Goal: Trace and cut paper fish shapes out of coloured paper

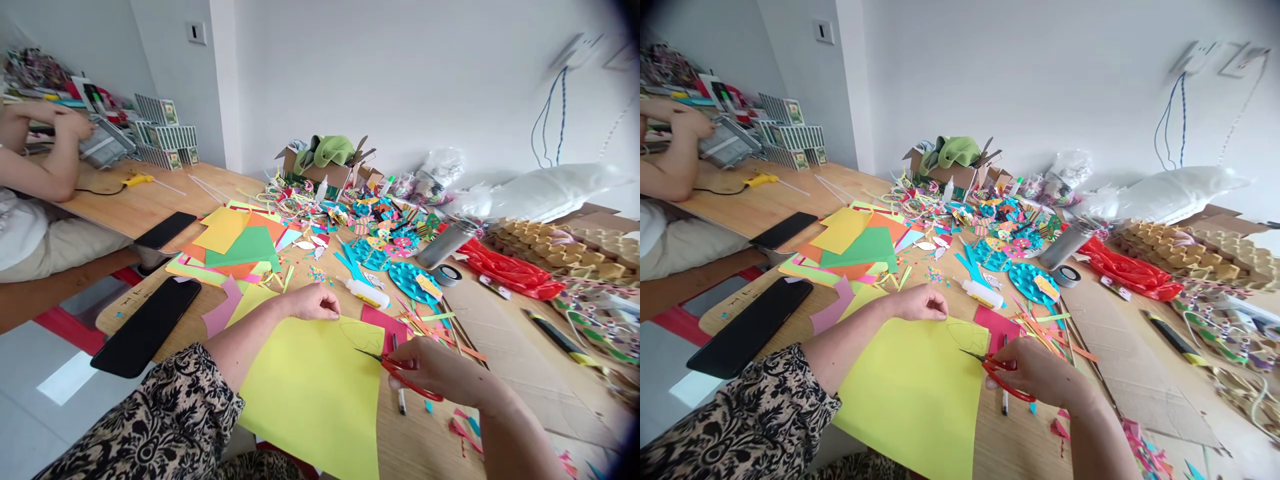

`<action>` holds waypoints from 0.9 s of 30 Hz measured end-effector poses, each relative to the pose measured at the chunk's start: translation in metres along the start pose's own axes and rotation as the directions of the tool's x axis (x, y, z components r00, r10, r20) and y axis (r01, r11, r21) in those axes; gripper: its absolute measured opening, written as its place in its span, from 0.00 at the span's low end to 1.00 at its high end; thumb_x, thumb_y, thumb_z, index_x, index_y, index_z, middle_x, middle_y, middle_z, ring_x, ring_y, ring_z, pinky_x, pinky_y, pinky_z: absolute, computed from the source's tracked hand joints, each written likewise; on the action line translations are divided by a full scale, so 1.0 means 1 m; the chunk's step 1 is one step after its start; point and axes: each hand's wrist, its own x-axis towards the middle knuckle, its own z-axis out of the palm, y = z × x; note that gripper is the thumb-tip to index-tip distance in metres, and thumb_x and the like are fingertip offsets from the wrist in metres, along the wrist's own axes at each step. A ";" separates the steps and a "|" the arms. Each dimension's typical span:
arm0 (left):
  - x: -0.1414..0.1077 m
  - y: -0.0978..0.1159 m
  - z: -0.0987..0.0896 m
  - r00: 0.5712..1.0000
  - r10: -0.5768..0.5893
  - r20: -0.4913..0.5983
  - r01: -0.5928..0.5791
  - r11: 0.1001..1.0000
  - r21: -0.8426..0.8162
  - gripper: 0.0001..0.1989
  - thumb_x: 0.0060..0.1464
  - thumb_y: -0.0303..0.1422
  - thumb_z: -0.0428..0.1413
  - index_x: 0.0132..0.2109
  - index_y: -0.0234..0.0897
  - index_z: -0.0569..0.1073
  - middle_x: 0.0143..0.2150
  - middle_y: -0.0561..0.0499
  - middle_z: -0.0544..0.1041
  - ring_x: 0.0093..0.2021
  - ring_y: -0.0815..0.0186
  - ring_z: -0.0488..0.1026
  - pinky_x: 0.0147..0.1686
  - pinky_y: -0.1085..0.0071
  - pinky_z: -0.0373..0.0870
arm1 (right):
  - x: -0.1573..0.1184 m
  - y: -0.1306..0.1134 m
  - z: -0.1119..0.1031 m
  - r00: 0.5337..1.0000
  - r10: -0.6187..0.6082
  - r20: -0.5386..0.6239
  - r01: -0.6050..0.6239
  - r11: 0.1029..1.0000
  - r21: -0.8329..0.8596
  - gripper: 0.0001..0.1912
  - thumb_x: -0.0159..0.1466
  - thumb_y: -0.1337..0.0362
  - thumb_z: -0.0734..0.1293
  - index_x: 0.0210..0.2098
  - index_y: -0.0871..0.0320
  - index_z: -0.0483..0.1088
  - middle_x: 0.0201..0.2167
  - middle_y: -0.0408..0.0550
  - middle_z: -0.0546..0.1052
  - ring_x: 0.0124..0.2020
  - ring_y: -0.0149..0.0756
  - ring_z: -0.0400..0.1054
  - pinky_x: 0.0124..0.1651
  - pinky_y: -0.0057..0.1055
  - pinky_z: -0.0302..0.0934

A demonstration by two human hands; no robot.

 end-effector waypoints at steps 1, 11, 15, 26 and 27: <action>0.000 0.000 0.000 1.000 0.003 0.000 -0.003 1.000 -0.001 0.02 0.50 0.25 0.58 0.30 0.31 0.76 0.26 0.54 0.74 0.28 0.72 0.67 0.31 0.77 0.63 | -0.001 0.001 0.000 1.000 -0.004 0.004 0.004 1.000 0.010 0.20 0.61 0.54 0.61 0.18 0.58 0.56 0.17 0.38 0.54 0.21 0.27 0.44 0.24 0.28 0.39; 0.001 -0.002 0.000 1.000 0.017 -0.007 -0.017 1.000 0.011 0.02 0.50 0.25 0.59 0.30 0.31 0.76 0.27 0.53 0.75 0.28 0.72 0.68 0.31 0.77 0.62 | -0.004 0.003 0.002 1.000 0.027 0.006 -0.027 0.998 0.051 0.21 0.61 0.52 0.60 0.17 0.58 0.56 0.17 0.38 0.52 0.21 0.27 0.43 0.22 0.28 0.39; 0.002 -0.005 0.000 1.000 0.018 -0.005 -0.018 1.000 0.012 0.02 0.50 0.26 0.59 0.31 0.32 0.76 0.27 0.53 0.75 0.28 0.72 0.68 0.31 0.77 0.63 | -0.005 -0.002 0.002 0.999 0.043 -0.031 -0.041 0.998 0.045 0.22 0.61 0.53 0.60 0.17 0.58 0.55 0.17 0.38 0.50 0.21 0.26 0.41 0.22 0.28 0.37; 0.001 -0.005 0.000 1.000 0.030 -0.001 -0.030 0.999 0.021 0.03 0.50 0.27 0.59 0.31 0.32 0.76 0.28 0.53 0.76 0.29 0.71 0.69 0.32 0.76 0.63 | -0.001 -0.006 0.007 0.998 0.029 -0.057 -0.025 0.997 0.068 0.21 0.59 0.52 0.59 0.16 0.57 0.54 0.18 0.38 0.50 0.21 0.27 0.42 0.22 0.27 0.38; 0.001 -0.004 0.000 1.000 0.029 -0.001 -0.029 0.999 0.021 0.03 0.50 0.27 0.59 0.31 0.32 0.76 0.28 0.53 0.76 0.29 0.71 0.69 0.32 0.76 0.63 | -0.001 -0.005 0.008 0.998 0.034 -0.061 -0.030 0.997 0.074 0.21 0.59 0.52 0.59 0.16 0.58 0.54 0.18 0.38 0.50 0.21 0.27 0.42 0.22 0.27 0.37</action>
